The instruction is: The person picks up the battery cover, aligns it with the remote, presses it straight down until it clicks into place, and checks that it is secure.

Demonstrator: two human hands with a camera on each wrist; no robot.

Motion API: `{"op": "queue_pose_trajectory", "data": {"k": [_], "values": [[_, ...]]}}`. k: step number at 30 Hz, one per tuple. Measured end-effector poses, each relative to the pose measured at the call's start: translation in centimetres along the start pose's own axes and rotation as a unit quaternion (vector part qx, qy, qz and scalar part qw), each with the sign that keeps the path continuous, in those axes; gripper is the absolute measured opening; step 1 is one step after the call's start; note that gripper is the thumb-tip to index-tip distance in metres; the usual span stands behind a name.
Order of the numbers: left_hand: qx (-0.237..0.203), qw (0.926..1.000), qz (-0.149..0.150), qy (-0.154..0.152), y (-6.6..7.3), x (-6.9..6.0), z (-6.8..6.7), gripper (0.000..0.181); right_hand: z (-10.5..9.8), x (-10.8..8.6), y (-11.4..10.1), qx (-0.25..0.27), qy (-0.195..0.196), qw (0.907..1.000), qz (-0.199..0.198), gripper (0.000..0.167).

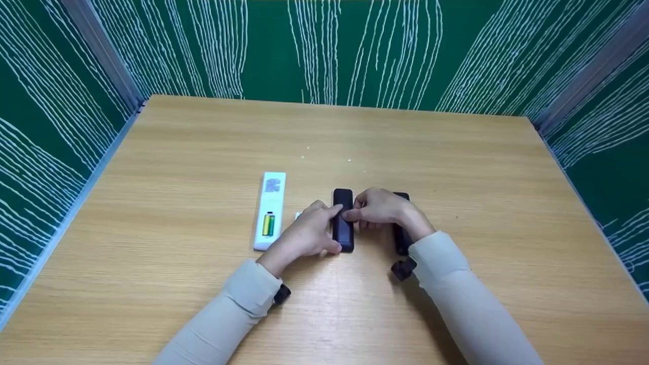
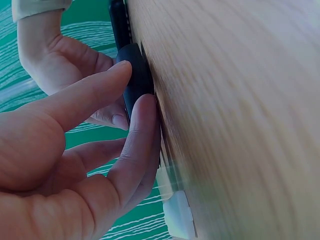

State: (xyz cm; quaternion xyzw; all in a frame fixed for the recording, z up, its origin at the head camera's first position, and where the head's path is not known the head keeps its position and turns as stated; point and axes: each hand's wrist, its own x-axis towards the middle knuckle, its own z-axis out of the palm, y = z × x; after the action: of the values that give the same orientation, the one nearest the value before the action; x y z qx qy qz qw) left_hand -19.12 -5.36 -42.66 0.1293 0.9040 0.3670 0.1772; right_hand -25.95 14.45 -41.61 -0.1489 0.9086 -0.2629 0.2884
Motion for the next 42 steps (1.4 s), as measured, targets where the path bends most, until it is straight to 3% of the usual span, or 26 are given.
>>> {"op": "queue_pose_trajectory", "data": {"k": [9,23,42], "values": [[0.013,0.9999,0.006,0.002,-0.04,-0.07,-0.06,0.096,-0.07,0.19,0.16,0.026,-0.014,0.9995,0.003,0.034],[0.003,0.9999,0.008,0.006,-0.23,-0.03,0.01,0.098,-0.05,0.36,0.04,0.024,-0.013,0.9996,0.010,0.032],[0.008,1.0000,0.004,0.002,-0.09,0.06,0.06,0.098,0.40,0.21,-0.11,-0.001,0.015,0.9998,0.016,0.033]]}}
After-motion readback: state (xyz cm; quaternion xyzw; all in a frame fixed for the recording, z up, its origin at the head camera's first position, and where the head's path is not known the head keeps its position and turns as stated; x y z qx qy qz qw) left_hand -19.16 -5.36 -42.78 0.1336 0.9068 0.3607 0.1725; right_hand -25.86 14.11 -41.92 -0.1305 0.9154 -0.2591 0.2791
